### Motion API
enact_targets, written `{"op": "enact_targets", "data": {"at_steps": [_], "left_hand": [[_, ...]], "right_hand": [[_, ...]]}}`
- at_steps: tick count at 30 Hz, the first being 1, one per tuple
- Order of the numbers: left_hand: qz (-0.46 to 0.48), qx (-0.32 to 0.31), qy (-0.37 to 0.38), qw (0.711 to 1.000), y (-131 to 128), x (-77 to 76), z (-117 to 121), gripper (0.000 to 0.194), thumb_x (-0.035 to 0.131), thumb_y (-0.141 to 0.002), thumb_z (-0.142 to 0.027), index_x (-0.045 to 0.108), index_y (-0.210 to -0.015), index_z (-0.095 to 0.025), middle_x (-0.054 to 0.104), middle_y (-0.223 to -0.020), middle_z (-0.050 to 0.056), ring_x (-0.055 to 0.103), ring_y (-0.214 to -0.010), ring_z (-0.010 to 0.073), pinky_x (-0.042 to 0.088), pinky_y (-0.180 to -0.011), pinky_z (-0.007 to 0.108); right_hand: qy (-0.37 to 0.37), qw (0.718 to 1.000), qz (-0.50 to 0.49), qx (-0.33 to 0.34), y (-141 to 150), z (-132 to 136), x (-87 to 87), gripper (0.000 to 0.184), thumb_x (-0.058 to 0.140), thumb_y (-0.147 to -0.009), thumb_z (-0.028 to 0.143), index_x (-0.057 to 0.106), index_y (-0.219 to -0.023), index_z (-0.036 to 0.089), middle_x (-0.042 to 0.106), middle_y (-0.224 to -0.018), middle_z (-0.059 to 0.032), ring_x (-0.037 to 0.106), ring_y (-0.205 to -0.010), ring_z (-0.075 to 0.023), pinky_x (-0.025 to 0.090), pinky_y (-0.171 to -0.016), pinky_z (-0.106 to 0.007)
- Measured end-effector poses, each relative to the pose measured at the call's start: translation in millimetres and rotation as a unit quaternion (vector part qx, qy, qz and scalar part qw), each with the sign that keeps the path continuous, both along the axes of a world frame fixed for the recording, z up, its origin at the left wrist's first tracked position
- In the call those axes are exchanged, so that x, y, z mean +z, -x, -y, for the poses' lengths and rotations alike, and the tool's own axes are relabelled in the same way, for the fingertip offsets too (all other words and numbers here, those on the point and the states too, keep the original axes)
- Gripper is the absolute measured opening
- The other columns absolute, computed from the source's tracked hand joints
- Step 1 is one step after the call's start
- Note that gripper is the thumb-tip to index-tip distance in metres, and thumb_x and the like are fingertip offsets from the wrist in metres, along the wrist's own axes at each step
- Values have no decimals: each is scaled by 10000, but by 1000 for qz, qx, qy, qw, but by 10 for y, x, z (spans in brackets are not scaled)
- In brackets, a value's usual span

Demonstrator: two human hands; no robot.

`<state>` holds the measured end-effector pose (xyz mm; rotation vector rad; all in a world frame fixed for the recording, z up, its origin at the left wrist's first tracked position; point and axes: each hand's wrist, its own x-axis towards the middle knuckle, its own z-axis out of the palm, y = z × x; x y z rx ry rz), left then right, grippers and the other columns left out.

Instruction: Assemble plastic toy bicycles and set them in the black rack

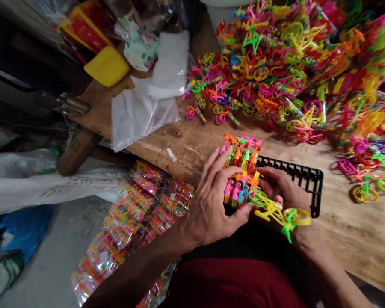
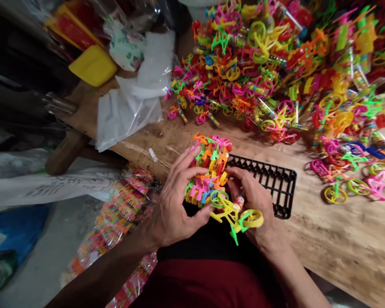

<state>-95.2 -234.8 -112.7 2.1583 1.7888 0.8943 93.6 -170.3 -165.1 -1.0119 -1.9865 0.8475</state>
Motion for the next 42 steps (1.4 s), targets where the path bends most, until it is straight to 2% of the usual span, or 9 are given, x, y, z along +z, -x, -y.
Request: {"op": "enact_targets", "data": {"at_steps": [5,8,19,23,26,30,34,39,42], "left_hand": [[-28,-67,15,997,92,-60,-60,548,641,-797,-164,469,-1316,-142,467,-1576,241,392,-1533,345,353,-1248,596],[-31,-79,13,996,129,-59,-91,535,631,-796,-148,472,-1307,-144,478,-1567,241,412,-1522,337,353,-1248,599],[-42,-95,12,994,131,-66,-129,501,607,-848,-130,451,-1323,-138,467,-1584,253,374,-1557,278,315,-1287,561],[-37,-101,11,994,134,-88,-125,530,609,-856,-150,437,-1356,-125,442,-1602,255,353,-1567,283,303,-1292,564],[-33,-102,19,994,143,-89,-121,540,611,-882,-166,426,-1387,-123,433,-1615,238,334,-1576,276,294,-1300,553],[-11,-107,24,994,172,-57,-121,531,636,-901,-199,443,-1390,-126,428,-1618,235,323,-1580,274,293,-1301,540],[6,-83,31,996,184,33,-96,523,667,-878,-252,494,-1360,-145,378,-1651,227,247,-1602,345,318,-1267,603],[-11,-52,29,998,131,186,-69,565,664,-839,-306,512,-1364,-162,441,-1623,191,242,-1596,385,285,-1262,645],[-25,-58,28,998,84,208,-150,549,626,-869,-274,500,-1394,-178,436,-1633,167,248,-1599,365,297,-1265,621]], "right_hand": [[98,993,-62,35,23,-34,-48,171,614,-980,248,693,-1132,241,780,-1006,-41,758,-828,-172,596,-687,-262],[150,987,-48,18,-9,-26,-7,153,619,-982,281,713,-1088,223,786,-992,-51,756,-801,-177,602,-695,-278],[205,978,38,-8,10,-4,102,209,625,-971,405,710,-1003,217,742,-809,-23,646,-598,-147,492,-553,-255],[191,981,32,-1,69,-17,109,274,548,-1014,393,647,-853,196,693,-719,-9,572,-524,-112,415,-481,-232],[175,983,32,-40,84,-15,92,303,535,-1023,424,682,-891,194,707,-725,-7,587,-530,-115,414,-473,-227],[102,987,50,-114,68,30,91,286,565,-1010,432,744,-1032,210,762,-867,-33,686,-695,-154,493,-593,-251],[28,978,63,-198,69,130,174,279,550,-1022,393,760,-1015,208,760,-929,-58,690,-784,-171,512,-696,-289],[21,966,108,-234,-41,182,137,267,571,-996,395,754,-989,200,732,-813,-50,624,-624,-153,446,-564,-271],[36,968,135,-210,-226,104,90,278,535,-960,392,702,-1050,190,736,-899,-76,663,-705,-184,477,-596,-283]]}}
